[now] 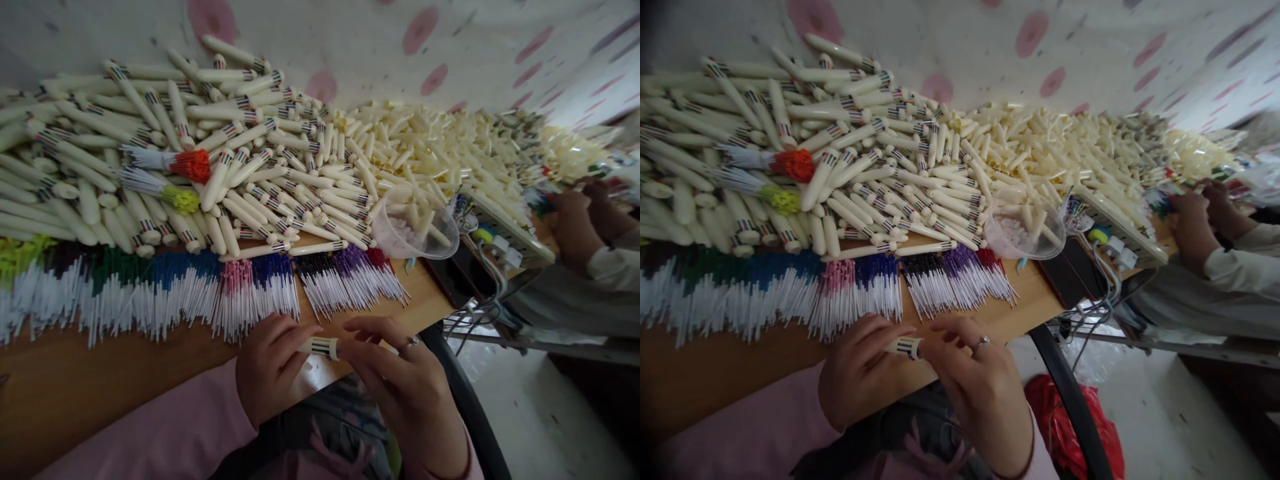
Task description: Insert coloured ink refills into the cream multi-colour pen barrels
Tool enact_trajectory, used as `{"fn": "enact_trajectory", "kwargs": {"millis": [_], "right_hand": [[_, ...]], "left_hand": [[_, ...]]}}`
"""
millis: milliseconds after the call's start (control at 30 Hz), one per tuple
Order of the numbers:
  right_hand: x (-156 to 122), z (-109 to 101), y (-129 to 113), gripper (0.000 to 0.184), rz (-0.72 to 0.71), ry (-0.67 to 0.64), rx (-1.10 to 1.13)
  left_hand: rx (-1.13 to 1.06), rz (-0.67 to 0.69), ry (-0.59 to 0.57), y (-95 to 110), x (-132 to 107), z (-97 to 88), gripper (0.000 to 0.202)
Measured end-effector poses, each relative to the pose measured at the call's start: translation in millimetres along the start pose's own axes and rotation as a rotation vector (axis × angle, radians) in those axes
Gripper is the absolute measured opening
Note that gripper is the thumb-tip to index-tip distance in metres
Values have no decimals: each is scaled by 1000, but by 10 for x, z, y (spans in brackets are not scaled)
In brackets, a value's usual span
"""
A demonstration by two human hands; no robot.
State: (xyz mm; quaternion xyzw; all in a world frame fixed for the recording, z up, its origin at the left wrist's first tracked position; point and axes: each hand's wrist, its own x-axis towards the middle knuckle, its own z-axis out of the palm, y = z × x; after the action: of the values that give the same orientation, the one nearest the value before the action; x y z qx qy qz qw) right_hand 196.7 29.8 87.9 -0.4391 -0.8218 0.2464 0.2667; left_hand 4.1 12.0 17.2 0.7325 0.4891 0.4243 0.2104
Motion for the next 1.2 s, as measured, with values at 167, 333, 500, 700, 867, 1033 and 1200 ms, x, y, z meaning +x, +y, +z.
{"fn": "enact_trajectory", "kwargs": {"millis": [167, 333, 500, 700, 867, 1033, 1200], "right_hand": [[46, -1, 63, 12, -19, 2, -63], [77, -4, 59, 16, -24, -13, -24], [69, 43, 41, 19, 45, -6, 114], [-47, 173, 51, 15, 321, 13, 385], [-88, 198, 31, 13, 480, -19, 656], [-81, 237, 71, 11, 509, -21, 737], [-72, 230, 127, 12, 464, -42, 676]], "left_hand": [[57, 37, -22, -33, -34, 25, 30], [56, 24, 0, -57, -72, 75, 31], [56, -1, -6, -91, -95, 110, 35], [117, 5, 101, -90, -89, 140, 36], [158, 9, 100, -71, -84, 143, 39], [168, -17, 99, -81, -86, 150, 39], [124, -33, 74, -74, -92, 177, 41]]}}
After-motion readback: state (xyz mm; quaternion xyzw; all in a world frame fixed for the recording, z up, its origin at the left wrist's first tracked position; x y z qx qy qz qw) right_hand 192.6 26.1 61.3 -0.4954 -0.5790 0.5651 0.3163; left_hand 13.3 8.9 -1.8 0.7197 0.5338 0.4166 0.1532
